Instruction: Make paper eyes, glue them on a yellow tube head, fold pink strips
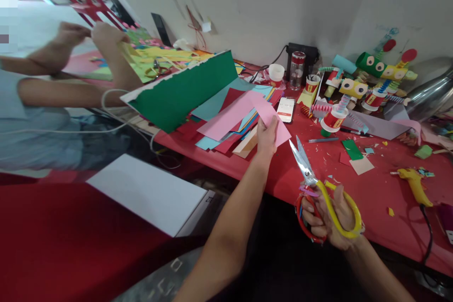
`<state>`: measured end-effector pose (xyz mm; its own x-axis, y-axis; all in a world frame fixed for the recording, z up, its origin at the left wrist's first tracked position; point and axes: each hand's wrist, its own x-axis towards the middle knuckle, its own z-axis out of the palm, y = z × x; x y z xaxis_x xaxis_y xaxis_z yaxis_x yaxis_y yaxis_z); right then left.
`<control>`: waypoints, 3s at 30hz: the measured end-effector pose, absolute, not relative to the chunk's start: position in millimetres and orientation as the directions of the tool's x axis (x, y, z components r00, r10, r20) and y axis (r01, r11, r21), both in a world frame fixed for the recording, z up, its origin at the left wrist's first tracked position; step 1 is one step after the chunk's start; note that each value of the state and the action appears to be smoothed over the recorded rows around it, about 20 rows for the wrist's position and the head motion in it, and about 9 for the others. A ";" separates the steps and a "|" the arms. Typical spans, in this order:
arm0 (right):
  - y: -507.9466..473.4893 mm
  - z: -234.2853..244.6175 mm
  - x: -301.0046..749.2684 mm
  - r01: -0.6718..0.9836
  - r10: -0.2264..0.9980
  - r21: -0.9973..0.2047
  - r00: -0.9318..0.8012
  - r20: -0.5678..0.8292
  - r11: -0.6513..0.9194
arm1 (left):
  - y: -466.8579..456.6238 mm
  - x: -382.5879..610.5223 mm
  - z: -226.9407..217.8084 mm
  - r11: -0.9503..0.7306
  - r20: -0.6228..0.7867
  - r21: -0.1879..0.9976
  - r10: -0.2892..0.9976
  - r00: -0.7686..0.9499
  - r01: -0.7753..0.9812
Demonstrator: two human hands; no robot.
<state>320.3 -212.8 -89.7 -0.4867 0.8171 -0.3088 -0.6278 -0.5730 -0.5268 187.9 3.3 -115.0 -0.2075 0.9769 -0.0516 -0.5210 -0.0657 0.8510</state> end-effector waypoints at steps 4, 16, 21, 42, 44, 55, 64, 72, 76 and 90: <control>-214.1 -88.3 320.0 -0.639 0.818 -0.512 -0.486 -0.309 -0.573 | 1.5 186.9 -111.6 -0.057 -0.069 0.840 0.975 -0.210 -0.539; -214.4 -92.5 321.5 -0.646 0.827 -0.520 -0.479 -0.294 -0.559 | -2.0 187.9 -105.6 -0.039 -0.102 0.807 0.974 -0.203 -0.589; -214.3 -92.6 321.4 -0.631 0.822 -0.530 -0.484 -0.301 -0.566 | -2.1 188.1 -106.5 -0.050 -0.092 0.807 0.973 -0.210 -0.588; -165.0 -89.2 310.9 -0.735 0.831 -0.400 -0.531 -0.164 -0.548 | -14.1 196.6 -106.9 -0.064 0.053 0.840 0.998 -0.037 -0.540; -160.8 -88.4 309.0 -0.731 0.834 -0.413 -0.526 -0.165 -0.543 | -13.7 196.4 -107.2 -0.054 0.031 0.841 0.998 -0.053 -0.538; -166.9 -82.8 314.8 -0.681 0.833 -0.495 -0.519 -0.195 -0.540 | -16.6 195.6 -102.3 -0.023 -0.003 0.862 0.999 -0.050 -0.507; -148.7 -79.3 316.1 -0.612 0.840 -0.590 -0.482 -0.249 -0.527 | -18.0 194.6 -102.0 -0.045 0.000 0.860 0.996 -0.088 -0.508; -135.7 -73.2 322.0 -0.567 0.831 -0.629 -0.491 -0.262 -0.533 | -20.7 198.2 -103.3 -0.049 0.026 0.874 0.998 -0.054 -0.483; -119.6 -72.9 326.4 -0.552 0.820 -0.641 -0.524 -0.231 -0.533 | -19.3 196.7 -105.3 -0.043 0.007 0.871 0.997 -0.076 -0.489; -117.5 -97.3 334.7 -0.531 0.805 -0.641 -0.537 -0.251 -0.554 | -9.3 189.8 -99.0 0.261 -0.230 0.754 0.965 0.129 -0.603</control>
<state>334.7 -117.5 -97.3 -0.5371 0.8053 -0.2511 -0.5309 -0.5541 -0.6412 189.8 -9.3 -99.0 0.1293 0.9646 -0.2300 -0.6034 0.2605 0.7537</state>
